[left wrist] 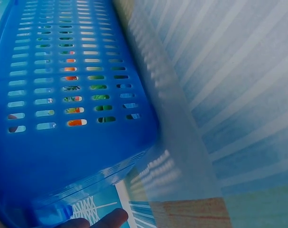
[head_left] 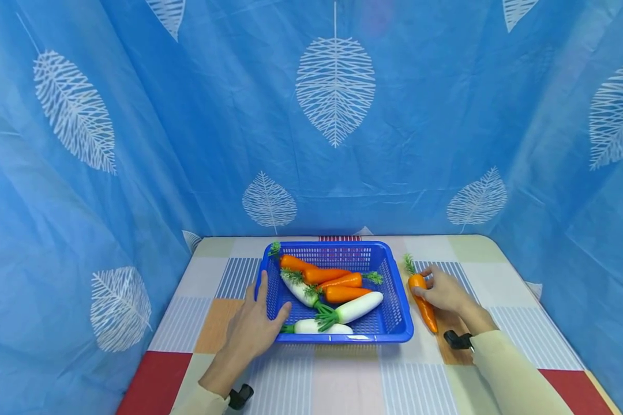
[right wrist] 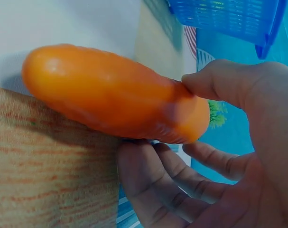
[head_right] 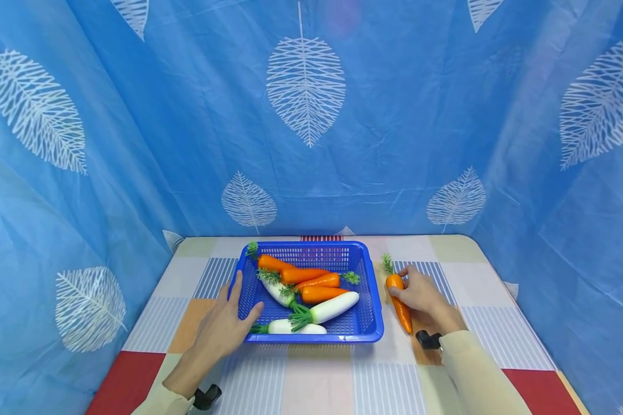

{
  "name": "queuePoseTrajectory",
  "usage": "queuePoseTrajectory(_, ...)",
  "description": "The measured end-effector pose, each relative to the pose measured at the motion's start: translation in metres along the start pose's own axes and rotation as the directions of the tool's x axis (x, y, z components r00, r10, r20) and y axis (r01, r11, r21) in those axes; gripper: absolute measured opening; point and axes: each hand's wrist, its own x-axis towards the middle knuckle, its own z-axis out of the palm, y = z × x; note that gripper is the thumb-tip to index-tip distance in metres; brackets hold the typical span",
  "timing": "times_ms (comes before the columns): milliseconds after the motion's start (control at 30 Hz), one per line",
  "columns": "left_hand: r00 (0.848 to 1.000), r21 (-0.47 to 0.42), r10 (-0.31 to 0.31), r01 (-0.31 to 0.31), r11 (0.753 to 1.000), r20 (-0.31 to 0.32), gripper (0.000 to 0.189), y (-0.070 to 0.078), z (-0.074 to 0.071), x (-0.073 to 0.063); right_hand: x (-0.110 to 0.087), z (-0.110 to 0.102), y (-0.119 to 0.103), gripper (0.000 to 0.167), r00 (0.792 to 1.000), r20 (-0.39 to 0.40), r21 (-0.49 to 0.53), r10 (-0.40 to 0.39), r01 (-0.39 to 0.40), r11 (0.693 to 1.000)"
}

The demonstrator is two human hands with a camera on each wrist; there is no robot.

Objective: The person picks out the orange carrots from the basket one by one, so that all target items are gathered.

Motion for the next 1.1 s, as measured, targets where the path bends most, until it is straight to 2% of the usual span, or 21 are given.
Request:
queuePoseTrajectory(133,1.0,-0.009,0.003,-0.003,1.0,-0.007,0.103,0.0,0.003,-0.001,-0.002,-0.002,0.0,0.067,1.0,0.002,-0.018,0.024,-0.024,1.0)
queuePoseTrajectory(400,1.0,-0.028,0.005,-0.006,1.0,-0.017,0.103,0.0,0.005,-0.002,-0.005,-0.012,-0.005,0.08,1.0,-0.021,-0.082,0.022,-0.024,0.996)
queuePoseTrajectory(533,1.0,-0.029,0.003,-0.004,1.0,-0.02,0.103,0.0,0.004,-0.002,-0.008,-0.019,-0.014,0.081,0.998,-0.069,-0.125,0.002,-0.01,0.992)
queuePoseTrajectory(667,1.0,-0.035,0.014,-0.015,0.999,-0.019,0.103,0.0,0.002,-0.003,-0.01,-0.021,-0.026,0.076,0.987,-0.15,-0.177,-0.059,0.032,0.984)
queuePoseTrajectory(800,0.999,-0.034,0.025,-0.026,0.999,-0.02,0.103,-0.001,0.002,-0.002,-0.012,-0.022,-0.044,0.064,0.967,-0.207,-0.208,-0.151,0.108,0.972)
queuePoseTrajectory(933,0.999,-0.029,0.032,-0.032,0.999,-0.022,0.103,-0.001,0.002,-0.001,-0.014,-0.024,-0.067,0.056,0.944,-0.231,-0.228,-0.237,0.184,0.956)
queuePoseTrajectory(1100,0.999,-0.031,0.032,-0.033,0.999,-0.02,0.104,-0.001,0.001,-0.001,-0.015,-0.023,-0.096,0.051,0.923,-0.222,-0.239,-0.315,0.262,0.935)
